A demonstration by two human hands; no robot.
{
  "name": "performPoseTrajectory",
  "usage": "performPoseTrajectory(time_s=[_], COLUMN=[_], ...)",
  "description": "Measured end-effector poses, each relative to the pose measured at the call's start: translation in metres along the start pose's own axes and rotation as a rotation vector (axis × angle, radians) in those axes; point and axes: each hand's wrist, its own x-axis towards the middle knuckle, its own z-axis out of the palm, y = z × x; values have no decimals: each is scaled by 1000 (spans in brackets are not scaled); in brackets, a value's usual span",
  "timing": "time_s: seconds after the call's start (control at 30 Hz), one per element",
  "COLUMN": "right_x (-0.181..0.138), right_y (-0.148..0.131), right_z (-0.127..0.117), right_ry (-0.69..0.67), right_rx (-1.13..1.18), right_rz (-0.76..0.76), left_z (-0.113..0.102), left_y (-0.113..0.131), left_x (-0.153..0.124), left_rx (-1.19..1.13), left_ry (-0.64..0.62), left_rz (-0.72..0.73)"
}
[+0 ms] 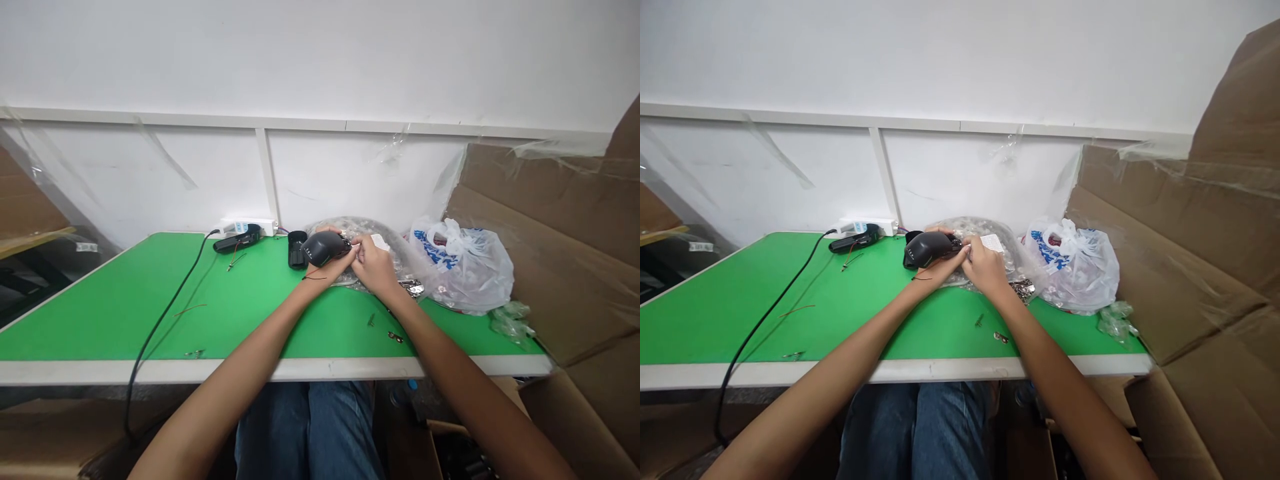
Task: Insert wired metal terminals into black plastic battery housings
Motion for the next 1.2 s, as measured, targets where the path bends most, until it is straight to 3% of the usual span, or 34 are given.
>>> performPoseTrajectory(time_s=[0.6,1.0,1.2], right_x=[-3,-3,-3], right_y=[3,5,7], right_z=[4,4,3], right_ry=[30,38,40], right_rx=[-98,-127,-131], right_rz=[-24,-116,-137], left_z=[3,3,3], left_y=[-7,-1,2], left_x=[1,-2,1], left_rx=[-25,-89,-162], left_ry=[30,19,-57], left_rz=[147,-28,-118])
